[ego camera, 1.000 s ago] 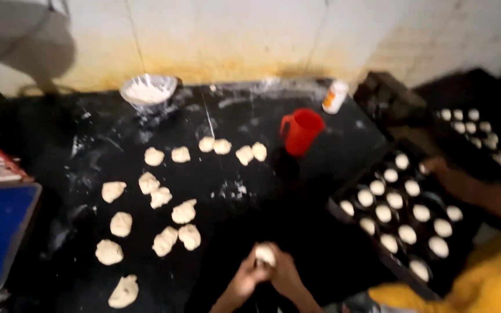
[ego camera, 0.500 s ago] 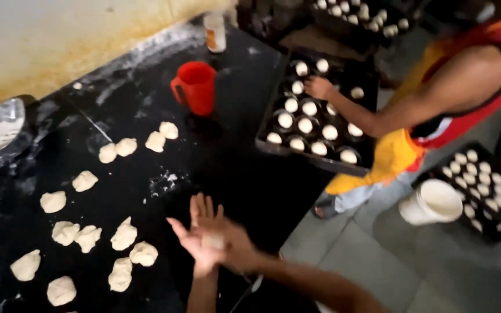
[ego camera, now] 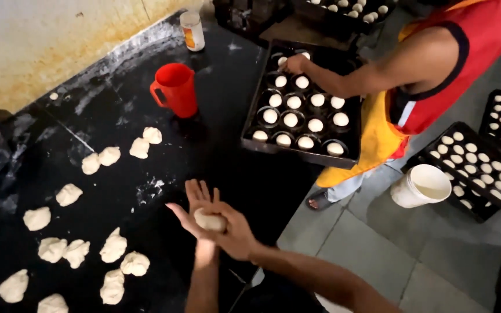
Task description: Manually shaping dough into round rolls and placing them into bread tins/trays in a commercial bakery setting.
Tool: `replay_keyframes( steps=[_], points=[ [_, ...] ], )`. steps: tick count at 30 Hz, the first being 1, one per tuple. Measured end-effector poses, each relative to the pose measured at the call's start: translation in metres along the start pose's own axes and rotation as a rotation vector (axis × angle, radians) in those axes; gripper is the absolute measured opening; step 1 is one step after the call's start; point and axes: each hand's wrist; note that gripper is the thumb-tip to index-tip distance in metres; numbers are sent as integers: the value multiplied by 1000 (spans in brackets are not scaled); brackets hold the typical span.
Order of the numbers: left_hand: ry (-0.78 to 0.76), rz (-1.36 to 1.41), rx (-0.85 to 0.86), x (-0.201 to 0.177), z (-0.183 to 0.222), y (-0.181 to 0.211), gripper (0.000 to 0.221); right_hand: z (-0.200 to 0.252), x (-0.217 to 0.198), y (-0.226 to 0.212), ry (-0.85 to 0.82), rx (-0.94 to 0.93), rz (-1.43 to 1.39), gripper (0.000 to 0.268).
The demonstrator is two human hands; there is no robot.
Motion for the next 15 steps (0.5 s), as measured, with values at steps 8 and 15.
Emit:
replay_keyframes(
  steps=[8,15],
  points=[
    [-13,109,26,60,5,1,105,-11,-14,-37,-34,43,-202,42],
    [-48,6,109,100,5,-2,101,-25,-36,-12,41,-59,-205,41]
  ],
)
Point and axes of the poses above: each hand's wrist, its own z-axis away from the middle knuckle, its own x-axis out of the palm, y = z × x, and after that the axes turned 6 degrees about -z, right-handed
